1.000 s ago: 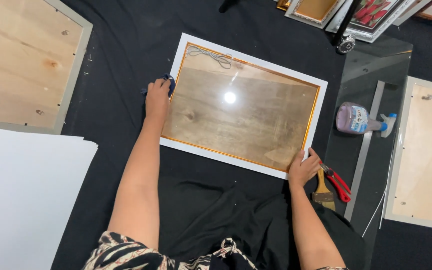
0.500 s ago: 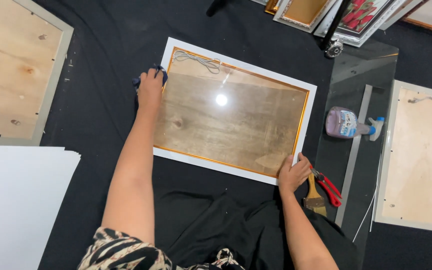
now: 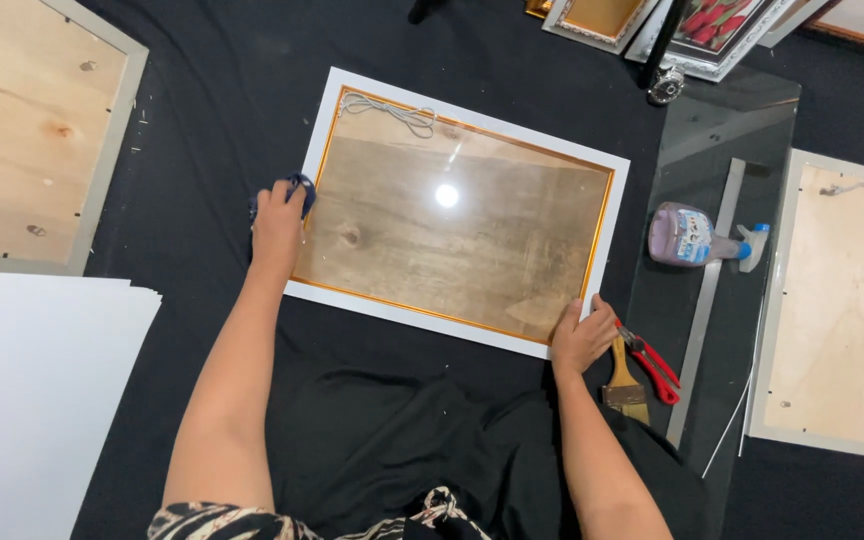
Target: Cleaning the glass of a picture frame using a spray bottle and a cloth.
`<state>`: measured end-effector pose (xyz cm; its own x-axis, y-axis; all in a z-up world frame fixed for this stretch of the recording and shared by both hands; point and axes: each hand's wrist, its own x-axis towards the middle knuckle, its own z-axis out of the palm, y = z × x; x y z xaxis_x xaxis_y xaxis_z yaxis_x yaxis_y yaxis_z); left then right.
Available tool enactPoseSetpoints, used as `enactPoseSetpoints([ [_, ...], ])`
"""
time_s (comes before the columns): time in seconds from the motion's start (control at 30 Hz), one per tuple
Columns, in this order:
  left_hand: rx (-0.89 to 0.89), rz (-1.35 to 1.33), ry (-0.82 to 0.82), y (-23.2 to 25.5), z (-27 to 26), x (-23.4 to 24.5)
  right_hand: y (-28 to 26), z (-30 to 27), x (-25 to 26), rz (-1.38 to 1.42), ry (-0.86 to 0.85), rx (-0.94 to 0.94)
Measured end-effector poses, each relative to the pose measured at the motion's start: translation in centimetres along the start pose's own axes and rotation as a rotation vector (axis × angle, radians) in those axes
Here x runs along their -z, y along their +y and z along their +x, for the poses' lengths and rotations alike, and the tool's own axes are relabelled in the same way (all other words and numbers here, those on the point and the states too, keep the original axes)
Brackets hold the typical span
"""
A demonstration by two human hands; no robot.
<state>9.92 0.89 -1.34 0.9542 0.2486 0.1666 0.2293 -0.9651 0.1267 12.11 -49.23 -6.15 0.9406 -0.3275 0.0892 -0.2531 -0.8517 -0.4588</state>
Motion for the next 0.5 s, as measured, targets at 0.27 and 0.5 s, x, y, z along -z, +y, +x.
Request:
enactPoseSetpoints([
  [0.27,-0.001,0.136,0.16,1.4,8.3,-5.3,-0.8,-0.1,0.7,-0.045,0.0,-0.003],
  [0.5,-0.179,-0.078,0.059,0.4,-0.2,1.4,-0.4,0.1,0.2,-0.034,0.017,0.02],
])
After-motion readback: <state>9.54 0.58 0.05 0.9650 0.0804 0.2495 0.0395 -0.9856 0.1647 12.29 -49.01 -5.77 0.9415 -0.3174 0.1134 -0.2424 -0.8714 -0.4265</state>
